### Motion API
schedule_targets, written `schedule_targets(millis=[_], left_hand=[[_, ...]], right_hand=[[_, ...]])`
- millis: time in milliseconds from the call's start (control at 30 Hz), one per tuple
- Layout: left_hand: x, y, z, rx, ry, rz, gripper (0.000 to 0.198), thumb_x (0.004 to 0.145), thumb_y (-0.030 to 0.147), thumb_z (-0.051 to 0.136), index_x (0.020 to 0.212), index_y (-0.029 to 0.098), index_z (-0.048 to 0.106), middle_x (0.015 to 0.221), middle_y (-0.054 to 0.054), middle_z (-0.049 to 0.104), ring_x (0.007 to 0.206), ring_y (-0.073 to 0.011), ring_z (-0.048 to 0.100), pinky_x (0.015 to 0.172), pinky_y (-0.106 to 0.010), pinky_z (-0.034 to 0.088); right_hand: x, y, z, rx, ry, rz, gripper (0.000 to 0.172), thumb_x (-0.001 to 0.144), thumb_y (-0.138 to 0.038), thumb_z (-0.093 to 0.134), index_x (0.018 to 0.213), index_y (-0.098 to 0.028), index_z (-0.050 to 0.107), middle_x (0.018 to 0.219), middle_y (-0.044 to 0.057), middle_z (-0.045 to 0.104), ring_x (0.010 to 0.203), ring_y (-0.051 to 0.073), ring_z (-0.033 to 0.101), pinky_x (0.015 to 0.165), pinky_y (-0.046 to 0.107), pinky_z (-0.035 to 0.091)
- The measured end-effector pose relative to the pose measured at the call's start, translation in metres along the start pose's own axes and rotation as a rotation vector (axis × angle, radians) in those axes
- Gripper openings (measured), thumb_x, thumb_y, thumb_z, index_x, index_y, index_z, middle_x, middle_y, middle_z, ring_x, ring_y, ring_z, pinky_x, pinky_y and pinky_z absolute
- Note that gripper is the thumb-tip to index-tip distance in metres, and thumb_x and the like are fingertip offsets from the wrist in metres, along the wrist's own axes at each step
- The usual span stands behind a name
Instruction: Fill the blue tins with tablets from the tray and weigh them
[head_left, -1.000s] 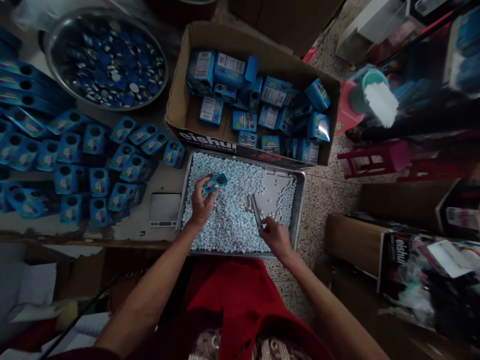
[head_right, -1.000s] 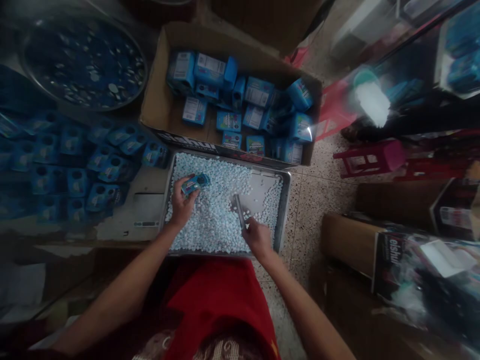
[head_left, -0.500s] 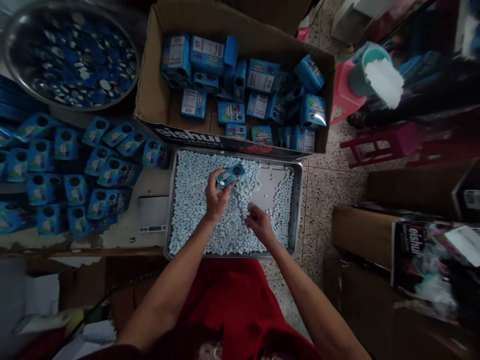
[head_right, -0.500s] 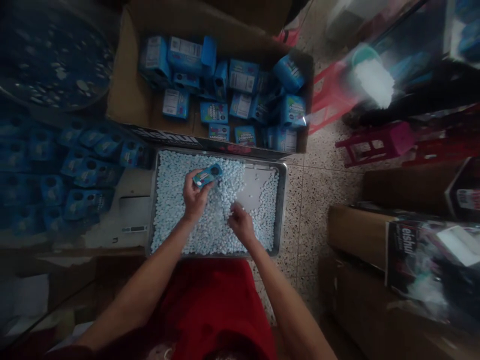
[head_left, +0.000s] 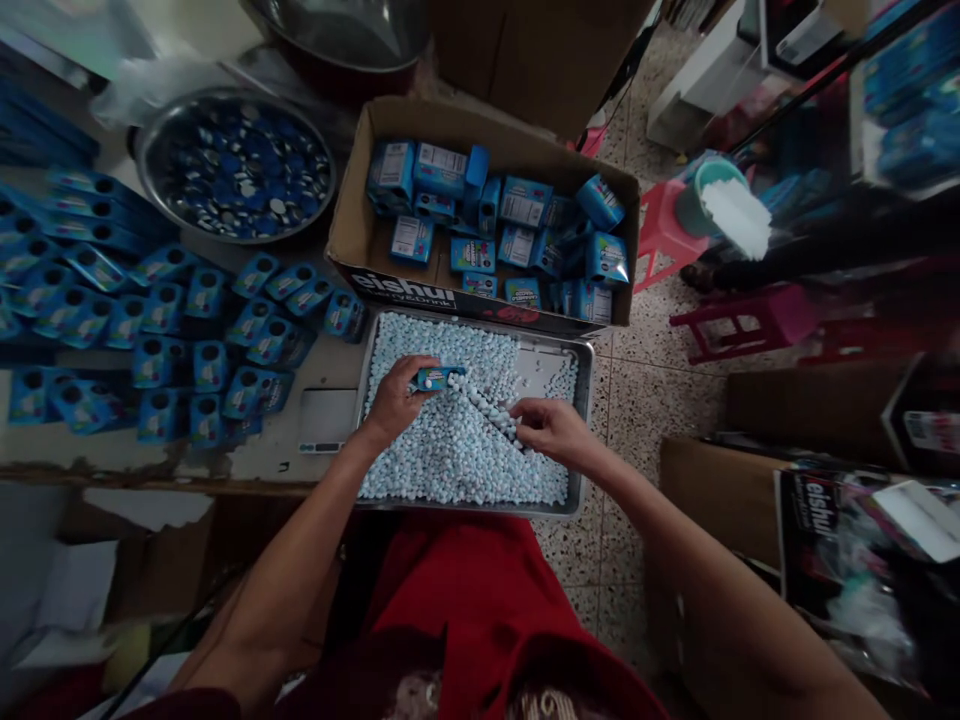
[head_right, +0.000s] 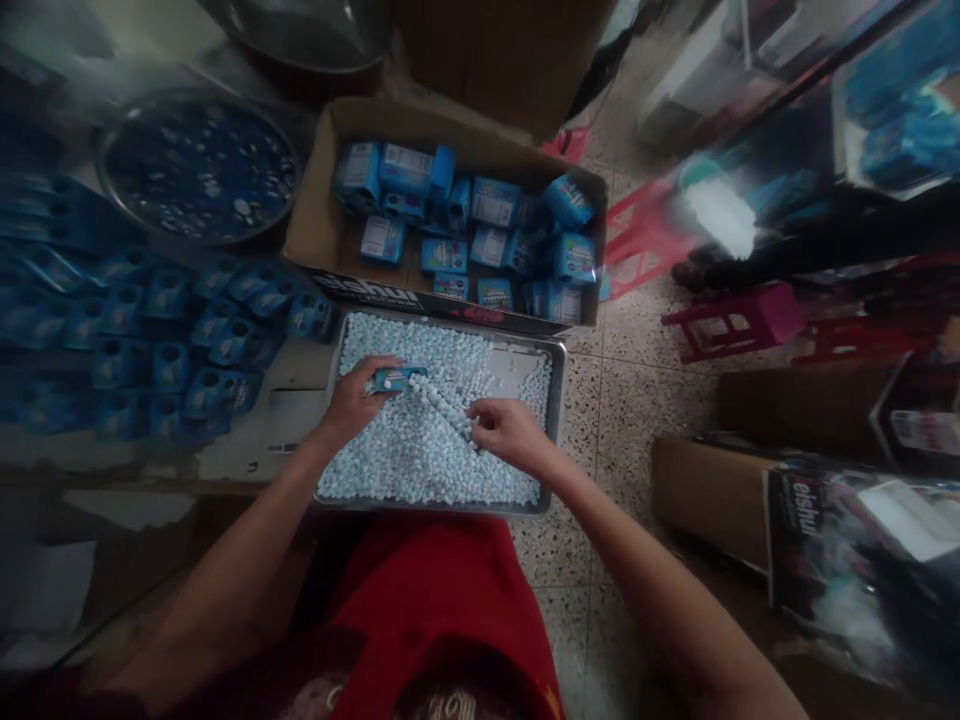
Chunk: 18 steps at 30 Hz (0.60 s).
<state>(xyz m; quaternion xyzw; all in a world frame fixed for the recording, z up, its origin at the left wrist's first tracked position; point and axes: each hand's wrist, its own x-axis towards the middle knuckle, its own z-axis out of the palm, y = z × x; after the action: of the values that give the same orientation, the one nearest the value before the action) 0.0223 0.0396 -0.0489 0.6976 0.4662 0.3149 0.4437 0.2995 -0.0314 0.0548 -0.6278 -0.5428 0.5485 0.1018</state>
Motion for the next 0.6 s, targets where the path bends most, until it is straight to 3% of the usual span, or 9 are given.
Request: schedule_targets(millis=[200,367,467,600], left_hand=[[-0.017,-0.004,0.0,0.093,-0.059,-0.016,0.034,0.078,0.019,0.072,0.112,0.024,0.066,0.112,-0.007,0.07,0.11,-0.0263,0.064,0.098,-0.041,0.051],[-0.027,-0.008,0.003,0.096,-0.065,-0.051,0.036,0.076,0.018,0.072,0.11,0.024,0.067,0.11,-0.006,0.07,0.105,-0.0258,0.065,0.095,-0.04,0.052],[-0.03,-0.009,0.0,0.075,-0.026,-0.107,0.036,0.075,0.019,0.072,0.11,0.022,0.065,0.11,-0.006,0.07,0.105,-0.0252,0.066,0.095,-0.04,0.052],[-0.035,-0.006,-0.001,0.061,0.077,-0.183,0.035,0.075,0.019,0.072,0.109,0.022,0.063,0.109,-0.006,0.069,0.103,-0.0243,0.066,0.094,-0.04,0.052]], right_hand=[[0.007,-0.044,-0.007,-0.158,-0.072,0.064,0.016,0.07,-0.012,0.063,0.078,-0.017,0.075,0.055,-0.002,0.062,0.049,0.01,0.05,0.05,0.022,0.032],[0.007,-0.053,-0.007,-0.168,-0.087,0.035,0.014,0.071,-0.012,0.064,0.076,-0.016,0.076,0.056,-0.001,0.062,0.05,0.01,0.052,0.049,0.022,0.032],[-0.003,-0.041,-0.013,-0.124,-0.111,0.056,0.016,0.072,-0.014,0.063,0.08,-0.016,0.076,0.057,-0.002,0.063,0.051,0.009,0.053,0.049,0.021,0.033],[-0.022,0.01,-0.013,0.034,-0.068,0.178,0.024,0.07,-0.017,0.061,0.09,-0.016,0.074,0.056,-0.004,0.061,0.047,0.01,0.055,0.046,0.02,0.038]])
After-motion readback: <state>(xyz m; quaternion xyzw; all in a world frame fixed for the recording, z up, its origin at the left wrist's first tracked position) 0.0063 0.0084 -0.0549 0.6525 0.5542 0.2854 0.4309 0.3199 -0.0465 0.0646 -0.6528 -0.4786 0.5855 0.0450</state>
